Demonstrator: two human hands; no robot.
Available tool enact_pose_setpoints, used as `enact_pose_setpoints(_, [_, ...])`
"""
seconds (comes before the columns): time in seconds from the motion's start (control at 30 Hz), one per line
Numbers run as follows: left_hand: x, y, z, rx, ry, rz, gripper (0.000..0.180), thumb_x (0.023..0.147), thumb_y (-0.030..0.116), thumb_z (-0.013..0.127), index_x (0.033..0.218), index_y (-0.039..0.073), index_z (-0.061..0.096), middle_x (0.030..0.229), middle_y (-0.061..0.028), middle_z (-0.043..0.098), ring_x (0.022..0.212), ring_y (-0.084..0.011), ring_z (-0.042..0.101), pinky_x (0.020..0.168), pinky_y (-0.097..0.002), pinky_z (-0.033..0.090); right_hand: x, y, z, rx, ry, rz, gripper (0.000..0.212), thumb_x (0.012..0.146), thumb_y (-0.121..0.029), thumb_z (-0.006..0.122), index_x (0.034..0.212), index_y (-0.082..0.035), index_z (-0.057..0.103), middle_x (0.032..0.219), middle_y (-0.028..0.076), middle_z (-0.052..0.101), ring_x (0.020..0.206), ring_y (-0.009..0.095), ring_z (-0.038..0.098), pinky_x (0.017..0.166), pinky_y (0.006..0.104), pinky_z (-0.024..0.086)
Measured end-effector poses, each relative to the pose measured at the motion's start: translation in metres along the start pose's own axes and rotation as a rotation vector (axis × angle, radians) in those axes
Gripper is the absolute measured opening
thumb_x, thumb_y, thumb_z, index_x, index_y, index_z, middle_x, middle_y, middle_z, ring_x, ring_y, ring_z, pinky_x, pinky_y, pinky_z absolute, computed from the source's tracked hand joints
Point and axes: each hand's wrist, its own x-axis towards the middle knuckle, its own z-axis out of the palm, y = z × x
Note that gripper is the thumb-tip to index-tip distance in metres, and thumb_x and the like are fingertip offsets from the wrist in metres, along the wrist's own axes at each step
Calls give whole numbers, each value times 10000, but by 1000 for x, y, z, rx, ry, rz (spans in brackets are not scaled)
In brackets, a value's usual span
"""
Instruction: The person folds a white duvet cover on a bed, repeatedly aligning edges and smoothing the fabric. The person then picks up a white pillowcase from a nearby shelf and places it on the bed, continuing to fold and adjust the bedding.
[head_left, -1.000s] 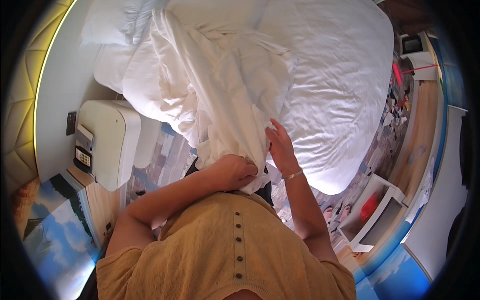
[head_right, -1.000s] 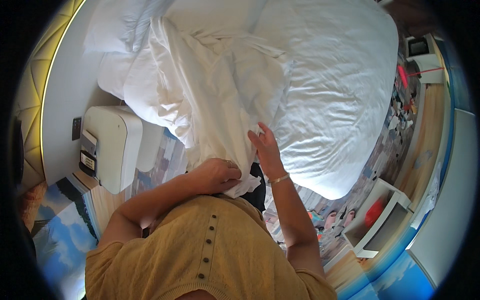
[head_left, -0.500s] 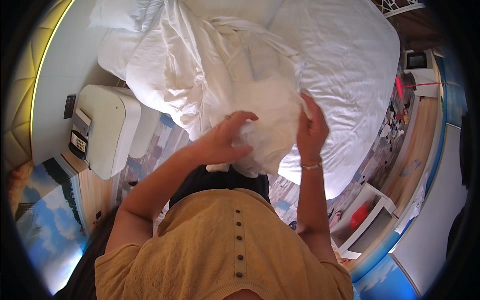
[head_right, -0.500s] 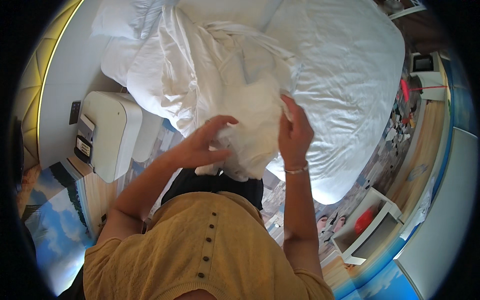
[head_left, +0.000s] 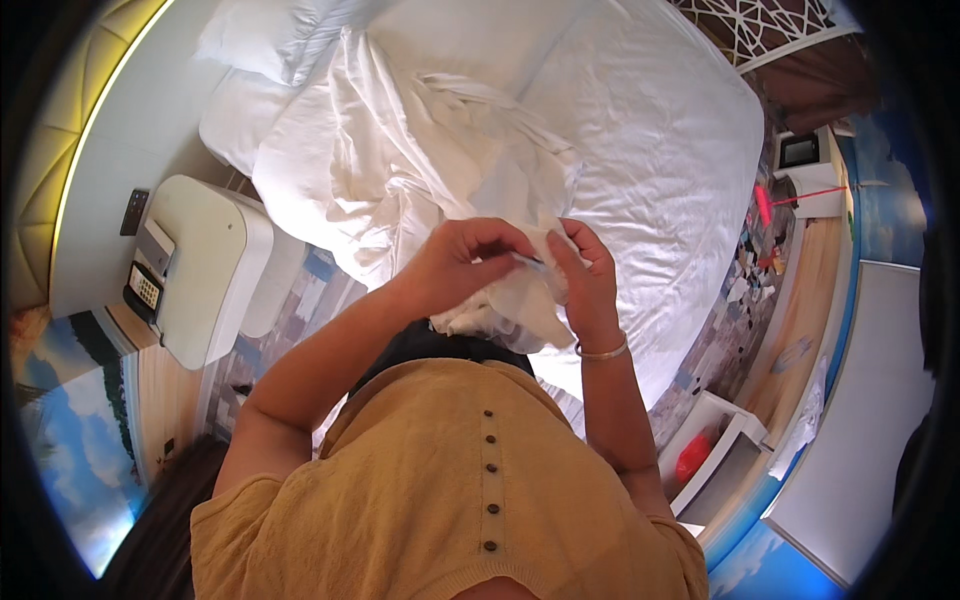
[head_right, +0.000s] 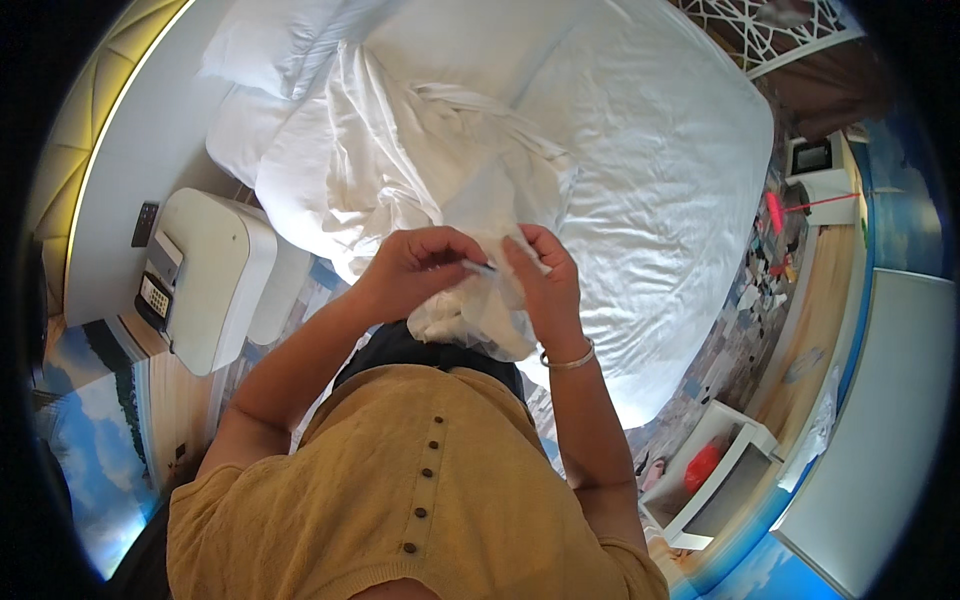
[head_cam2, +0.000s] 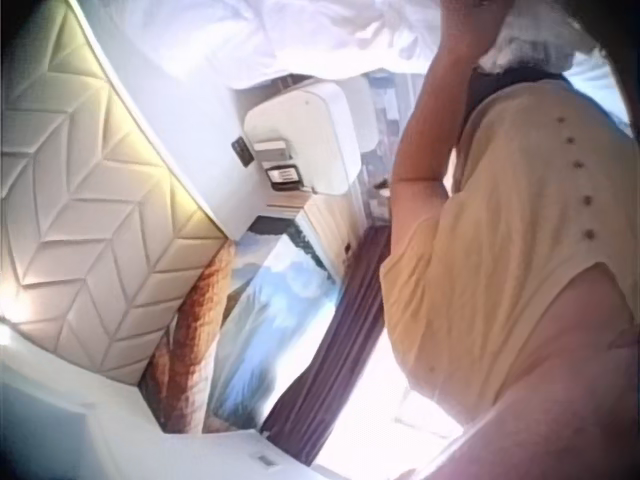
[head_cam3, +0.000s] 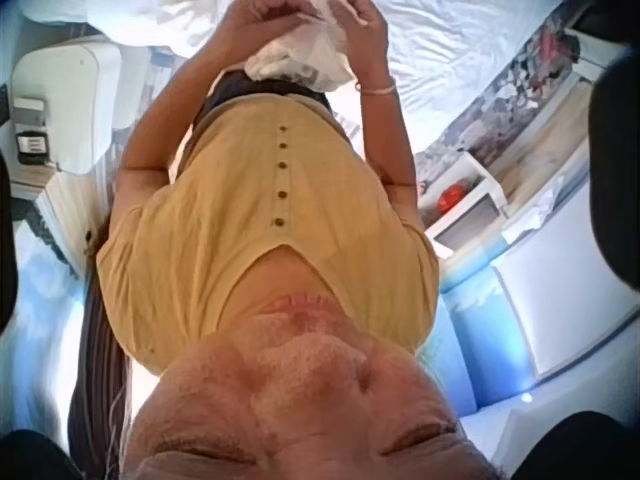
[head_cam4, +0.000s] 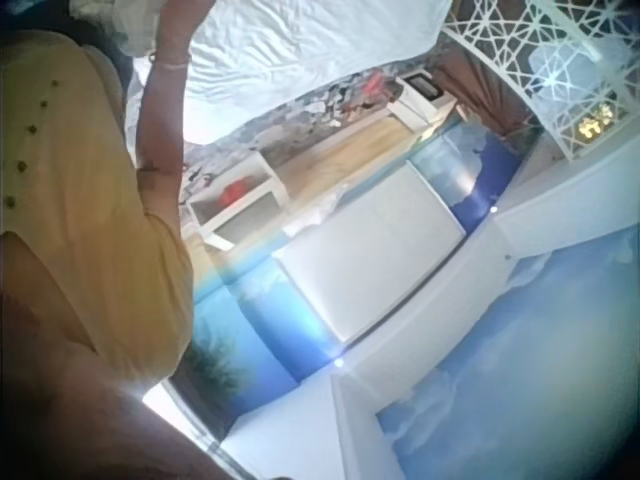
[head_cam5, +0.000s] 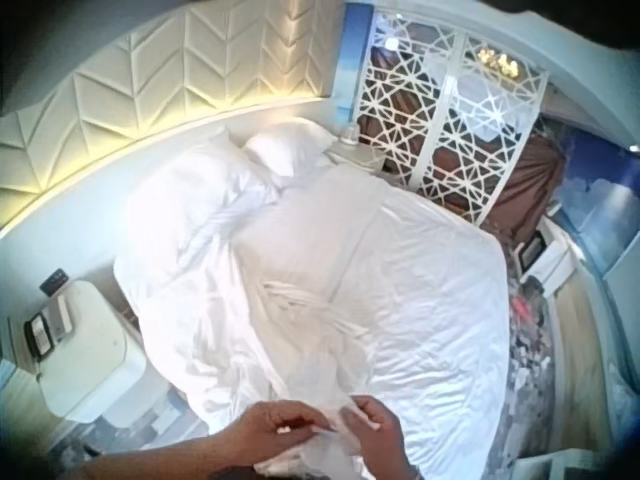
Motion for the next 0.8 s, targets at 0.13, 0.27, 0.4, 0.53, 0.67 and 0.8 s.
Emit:
enact_pose_setpoints(0.13, [2, -37, -35, 113, 169, 34, 178, 849, -9, 596, 1016, 24, 648, 950, -16, 658, 889, -83, 603, 815, -230, 480, 11, 4, -15, 111, 67, 60, 204, 914, -139, 539, 1063, -5, 578, 915, -2, 616, 814, 51, 552, 740, 194, 447])
enact_pose_setpoints(0.27, [-5, -56, -50, -79, 226, 38, 219, 844, -47, 540, 1018, 36, 643, 972, -9, 629, 927, -88, 569, 858, -225, 436, 21, -8, -20, -834, 270, -550, 158, 885, -67, 562, 1026, 0, 588, 919, 68, 628, 820, 145, 578, 746, 256, 457])
enact_pose_setpoints(0.4, [-12, -72, -53, 133, 313, 100, 271, 798, -67, 475, 995, 38, 628, 949, -19, 564, 906, -105, 512, 844, -243, 403, 43, -24, -19, -874, 453, -899, 90, 838, -44, 624, 901, 4, 581, 852, 74, 599, 764, 188, 557, 725, 292, 459])
enact_pose_setpoints(0.53, [-17, -87, -53, 323, 259, 4, 275, 756, -27, 462, 982, 39, 604, 865, -36, 505, 844, -132, 479, 782, -261, 396, 58, -13, -25, -303, 204, -219, 179, 836, -65, 655, 968, -3, 551, 861, 33, 604, 775, 140, 558, 727, 264, 460])
enact_pose_setpoints(0.67, [-25, -82, -56, 642, 172, 36, 252, 662, -44, 532, 897, 36, 577, 811, -76, 492, 792, -213, 493, 749, -298, 409, 57, -5, -41, 355, 1, 220, 305, 887, -209, 609, 1093, 6, 545, 1026, 72, 607, 935, 169, 590, 798, 292, 482])
enact_pose_setpoints(0.8, [-38, -109, -77, 1161, 204, 16, 255, 668, 1, 623, 917, 56, 599, 865, -119, 600, 880, -303, 572, 776, -363, 456, 58, 15, -61, 505, -56, 406, 432, 931, -331, 527, 1214, -6, 512, 1173, 88, 581, 1087, 208, 550, 915, 341, 452])
